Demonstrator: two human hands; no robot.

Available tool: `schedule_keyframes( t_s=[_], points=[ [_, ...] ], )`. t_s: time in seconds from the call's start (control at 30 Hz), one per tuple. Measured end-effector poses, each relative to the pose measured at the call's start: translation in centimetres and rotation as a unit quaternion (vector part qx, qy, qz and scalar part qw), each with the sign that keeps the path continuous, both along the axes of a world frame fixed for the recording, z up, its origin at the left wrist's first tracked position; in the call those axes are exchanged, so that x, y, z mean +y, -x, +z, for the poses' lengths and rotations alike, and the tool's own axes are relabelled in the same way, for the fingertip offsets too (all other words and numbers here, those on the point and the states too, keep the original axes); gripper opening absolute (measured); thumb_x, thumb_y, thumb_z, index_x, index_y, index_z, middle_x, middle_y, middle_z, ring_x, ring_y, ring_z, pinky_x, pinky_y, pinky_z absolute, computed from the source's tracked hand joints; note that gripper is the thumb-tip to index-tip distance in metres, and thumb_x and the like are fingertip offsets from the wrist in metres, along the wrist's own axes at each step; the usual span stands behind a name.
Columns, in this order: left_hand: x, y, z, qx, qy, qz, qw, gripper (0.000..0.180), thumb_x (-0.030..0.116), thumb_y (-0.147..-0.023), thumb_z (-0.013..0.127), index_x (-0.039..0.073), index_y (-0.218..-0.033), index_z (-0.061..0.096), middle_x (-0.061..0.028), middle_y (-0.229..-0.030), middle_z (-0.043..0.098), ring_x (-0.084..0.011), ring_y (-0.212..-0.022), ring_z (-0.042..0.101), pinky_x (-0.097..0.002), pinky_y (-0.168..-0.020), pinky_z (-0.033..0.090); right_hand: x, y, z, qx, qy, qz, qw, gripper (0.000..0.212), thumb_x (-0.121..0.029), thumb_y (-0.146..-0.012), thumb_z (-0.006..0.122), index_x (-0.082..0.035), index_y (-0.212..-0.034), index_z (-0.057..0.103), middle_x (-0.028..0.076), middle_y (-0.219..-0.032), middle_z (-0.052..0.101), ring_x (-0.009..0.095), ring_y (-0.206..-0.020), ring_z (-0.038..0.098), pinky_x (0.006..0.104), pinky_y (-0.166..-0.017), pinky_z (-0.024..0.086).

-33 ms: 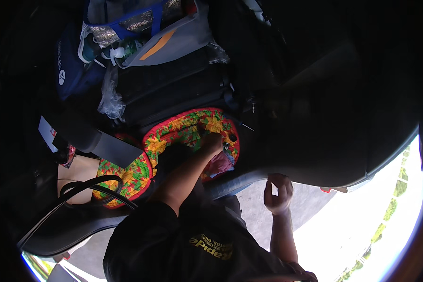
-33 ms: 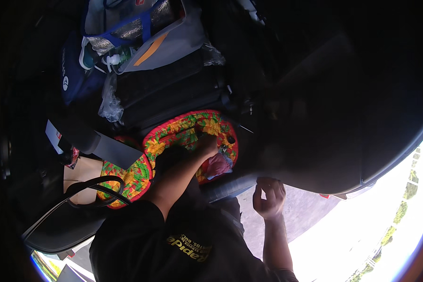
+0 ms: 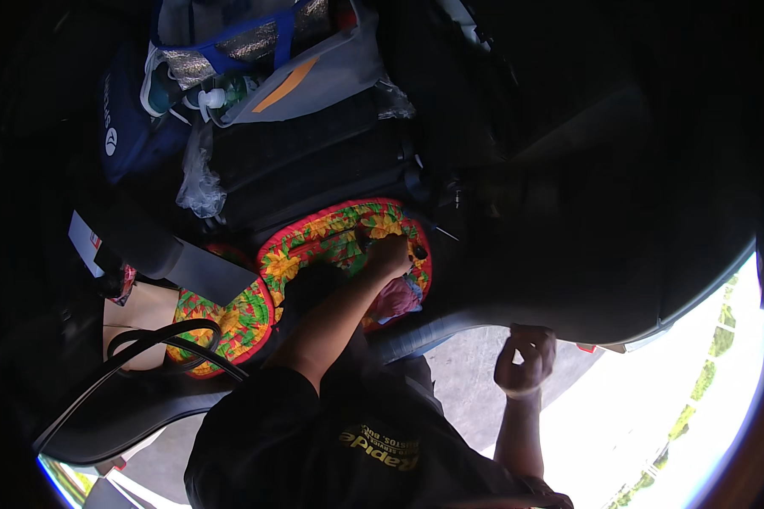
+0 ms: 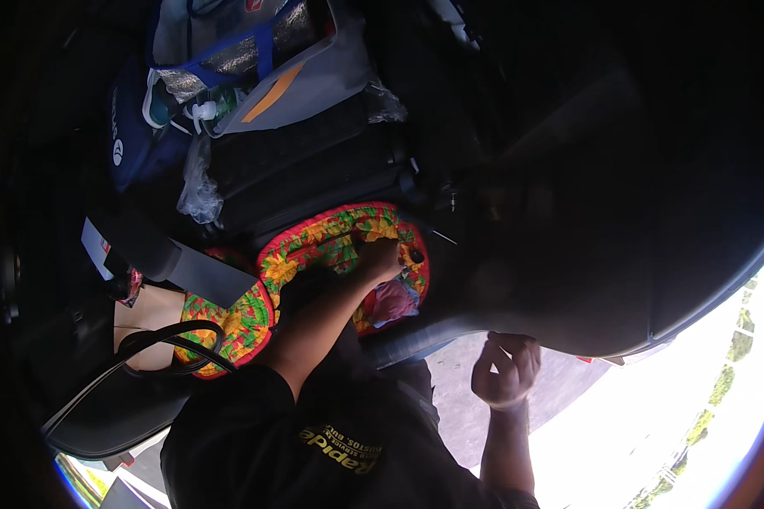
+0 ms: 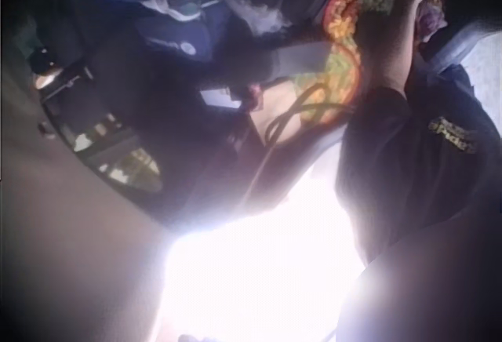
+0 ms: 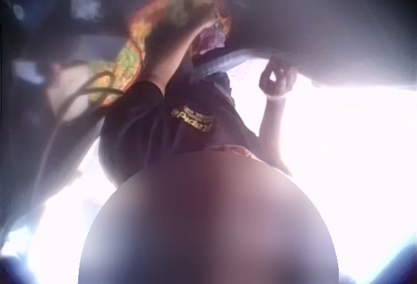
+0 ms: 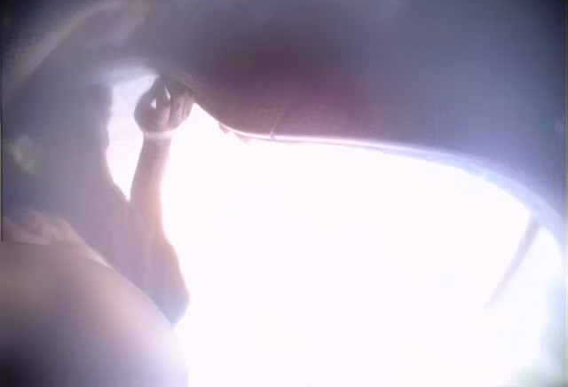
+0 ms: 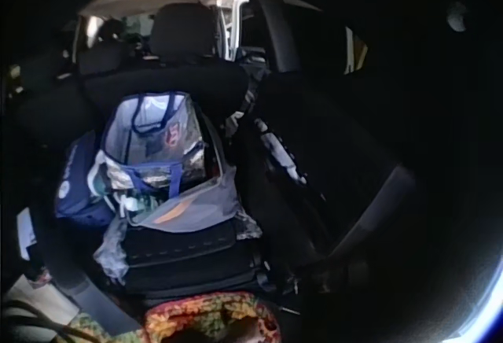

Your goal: The person removes a black plastic trim panel from the trunk lid of a white car, retrieves a screwdriver from a tool chest, and uses it to adjust fasteners inside the trunk lid. The person then wipes the area with a cloth and reinstalls the trim panel.

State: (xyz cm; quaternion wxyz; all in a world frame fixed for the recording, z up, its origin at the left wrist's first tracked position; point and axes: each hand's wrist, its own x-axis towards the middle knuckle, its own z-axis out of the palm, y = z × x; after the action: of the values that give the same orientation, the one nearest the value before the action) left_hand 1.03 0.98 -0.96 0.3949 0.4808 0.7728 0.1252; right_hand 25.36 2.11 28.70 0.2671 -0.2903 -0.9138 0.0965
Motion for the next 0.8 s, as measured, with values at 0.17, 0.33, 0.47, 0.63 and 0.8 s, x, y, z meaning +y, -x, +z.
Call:
schedule_keyframes(
  t_s=[0.17,0.33,0.47,0.63,0.8],
  points=[
    [17.7,6.4,15.1,-0.188,-0.499,0.275,0.800,0.029,0.007,-0.095,0.072,-0.003,-0.121,0.065,-0.0164,-0.105,0.075,-0.0224,-0.089,0.076,-0.0339,-0.078,0.060,7.0,0.6,13.6,0.046,-0.415,-0.193,0.888,0.040,-0.016,-0.100,0.068,-0.006,-0.134,0.049,0.022,-0.136,0.056,0.037,-0.122,0.063,0.0500,-0.104,0.055],
    [32.9,13.1,23.8,0.101,-0.328,0.118,0.932,0.035,0.009,-0.099,0.055,0.001,-0.132,0.066,-0.0172,-0.122,0.073,-0.0337,-0.116,0.072,-0.0511,-0.105,0.052,10.6,0.8,11.8,0.006,-0.312,-0.197,0.929,0.083,-0.028,-0.089,0.081,-0.008,-0.155,0.034,0.026,-0.157,0.040,0.045,-0.144,0.046,0.0628,-0.115,0.048],
    [34.9,14.7,24.2,0.213,-0.208,-0.056,0.953,0.044,0.015,-0.099,0.059,0.008,-0.141,0.070,-0.0156,-0.144,0.069,-0.0341,-0.134,0.065,-0.0550,-0.123,0.035,10.5,-0.3,11.3,0.047,-0.285,-0.206,0.935,0.081,-0.026,-0.089,0.077,-0.007,-0.155,0.034,0.027,-0.153,0.044,0.044,-0.143,0.046,0.0634,-0.113,0.049],
    [34.5,15.3,23.3,0.202,-0.169,-0.113,0.958,0.041,0.019,-0.101,0.055,0.009,-0.136,0.074,-0.0134,-0.145,0.069,-0.0332,-0.139,0.063,-0.0546,-0.122,0.037,10.3,-1.1,11.6,0.017,-0.297,-0.190,0.935,0.081,-0.022,-0.090,0.075,-0.006,-0.156,0.031,0.027,-0.149,0.052,0.043,-0.140,0.050,0.0619,-0.115,0.045],
    [34.6,15.8,23.7,0.220,-0.197,-0.141,0.945,0.042,0.022,-0.102,0.051,0.013,-0.134,0.076,-0.0125,-0.144,0.071,-0.0315,-0.138,0.064,-0.0565,-0.121,0.038,10.4,-0.9,11.3,0.013,-0.296,-0.184,0.937,0.081,-0.026,-0.094,0.076,-0.005,-0.157,0.030,0.024,-0.149,0.056,0.043,-0.129,0.063,0.0606,-0.113,0.052]
  ],
)
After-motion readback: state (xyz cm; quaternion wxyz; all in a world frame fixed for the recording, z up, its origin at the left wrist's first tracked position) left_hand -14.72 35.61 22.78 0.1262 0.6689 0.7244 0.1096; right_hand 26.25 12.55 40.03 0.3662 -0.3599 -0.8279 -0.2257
